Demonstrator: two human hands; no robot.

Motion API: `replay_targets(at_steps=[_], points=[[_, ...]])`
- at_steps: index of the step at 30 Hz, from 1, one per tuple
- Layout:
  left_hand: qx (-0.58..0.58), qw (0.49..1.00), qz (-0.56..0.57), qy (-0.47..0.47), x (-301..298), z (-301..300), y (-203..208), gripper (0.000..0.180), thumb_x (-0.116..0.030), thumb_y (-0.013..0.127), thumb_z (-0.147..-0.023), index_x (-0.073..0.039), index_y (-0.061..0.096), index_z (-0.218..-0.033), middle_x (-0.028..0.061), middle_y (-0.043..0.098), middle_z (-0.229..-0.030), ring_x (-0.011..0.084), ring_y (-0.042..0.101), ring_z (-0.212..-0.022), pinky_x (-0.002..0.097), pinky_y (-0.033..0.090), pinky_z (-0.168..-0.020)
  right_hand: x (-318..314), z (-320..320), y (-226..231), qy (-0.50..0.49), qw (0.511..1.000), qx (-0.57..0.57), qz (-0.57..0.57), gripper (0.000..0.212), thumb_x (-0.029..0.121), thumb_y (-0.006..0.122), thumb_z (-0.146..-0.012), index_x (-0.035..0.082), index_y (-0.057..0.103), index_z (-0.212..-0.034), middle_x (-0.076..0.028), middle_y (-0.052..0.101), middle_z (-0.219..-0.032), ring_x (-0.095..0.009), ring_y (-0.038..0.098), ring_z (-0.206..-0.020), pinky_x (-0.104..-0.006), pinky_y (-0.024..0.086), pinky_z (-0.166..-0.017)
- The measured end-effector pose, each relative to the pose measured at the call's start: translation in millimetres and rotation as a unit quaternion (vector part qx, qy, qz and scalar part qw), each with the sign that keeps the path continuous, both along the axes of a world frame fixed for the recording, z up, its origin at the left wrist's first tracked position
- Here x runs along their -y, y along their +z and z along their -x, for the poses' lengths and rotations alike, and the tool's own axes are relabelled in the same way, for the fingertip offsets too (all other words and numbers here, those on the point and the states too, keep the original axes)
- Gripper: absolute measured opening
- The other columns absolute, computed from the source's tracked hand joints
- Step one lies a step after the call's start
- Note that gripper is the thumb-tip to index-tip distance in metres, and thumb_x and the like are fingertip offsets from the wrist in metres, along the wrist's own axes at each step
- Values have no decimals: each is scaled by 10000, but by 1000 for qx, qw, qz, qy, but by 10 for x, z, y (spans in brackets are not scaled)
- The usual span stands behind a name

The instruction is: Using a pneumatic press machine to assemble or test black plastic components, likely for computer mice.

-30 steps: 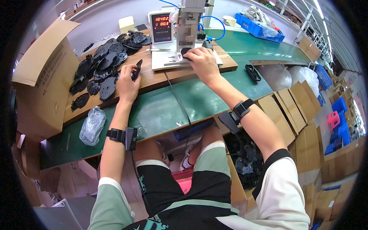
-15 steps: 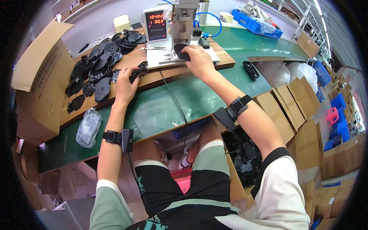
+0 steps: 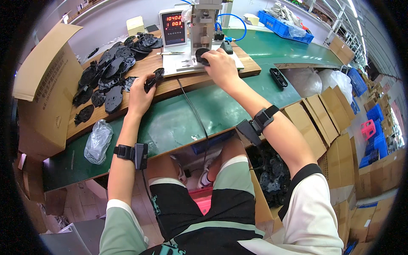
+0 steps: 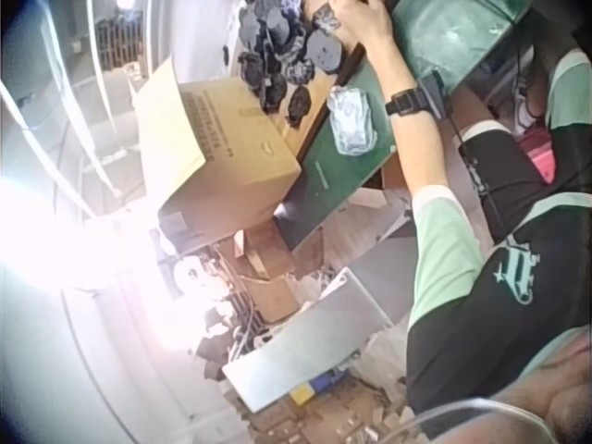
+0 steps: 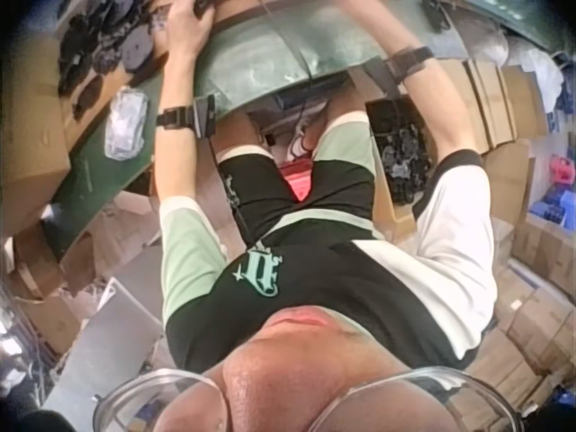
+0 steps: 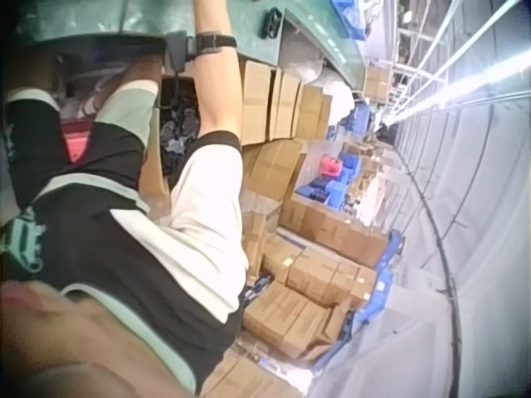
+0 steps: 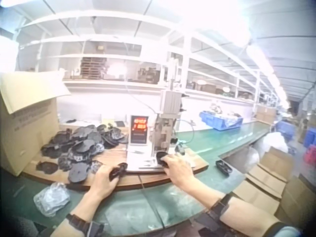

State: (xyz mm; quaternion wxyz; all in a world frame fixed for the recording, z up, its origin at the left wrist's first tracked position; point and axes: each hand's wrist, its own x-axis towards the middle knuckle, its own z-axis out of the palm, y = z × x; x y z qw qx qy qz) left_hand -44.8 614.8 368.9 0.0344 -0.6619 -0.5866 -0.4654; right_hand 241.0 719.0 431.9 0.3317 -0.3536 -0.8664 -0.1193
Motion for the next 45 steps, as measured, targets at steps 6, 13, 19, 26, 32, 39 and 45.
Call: replay_targets(at_steps=[6,13,19,26,32,39,45], points=[[-26,1000,-9,-6,-1,15,0,353,-39,721,-871,-32,672,-1221,173,730,-1105,349,663,-1091,418,518,-969,-189,-15,123,35,996,-8,86,326,80,754,-771,67,748,-1097,-147,745,-1100,-357,685,-1071,-451,540,-963],[-38,999,-6,-3,-5,-6,13,360,-27,717,-847,-29,673,-1204,184,720,-1111,362,653,-1099,425,512,-972,-228,-51,191,43,994,49,82,304,57,743,-755,62,731,-1058,-141,736,-1081,-362,678,-1081,-462,542,-954],[-41,999,3,-6,-5,24,-36,383,-25,751,-805,-44,677,-1180,171,720,-1101,360,638,-1114,444,509,-983,-78,-12,212,41,996,58,54,312,67,749,-743,77,738,-1054,-136,735,-1038,-352,689,-1067,-471,561,-924],[-45,999,15,-10,-39,151,-118,449,10,747,-798,-34,686,-1241,168,710,-1193,328,659,-1147,393,493,-1028,-144,168,-5,17,996,55,73,247,35,686,-728,48,719,-972,-198,723,-1007,-412,682,-1047,-512,551,-924],[-25,999,-8,-25,-72,59,-38,235,-33,644,-979,11,649,-1210,206,701,-1131,364,664,-1058,403,489,-966,-99,160,-30,-11,999,33,4,126,27,750,-721,48,750,-845,-157,739,-976,-341,718,-995,-442,603,-845],[73,997,-4,18,-116,53,-101,308,-76,569,-1058,-10,555,-1358,222,682,-1165,323,668,-1085,385,484,-981,-61,165,-20,-44,997,61,10,133,28,757,-742,47,782,-872,-146,750,-963,-313,735,-997,-413,614,-833],[72,997,-8,-4,-112,75,-125,435,22,514,-996,-31,492,-1427,220,652,-1186,328,659,-1082,382,470,-1006,-53,153,-13,-42,998,54,2,131,21,754,-754,42,783,-879,-144,754,-972,-311,738,-991,-413,616,-829]])
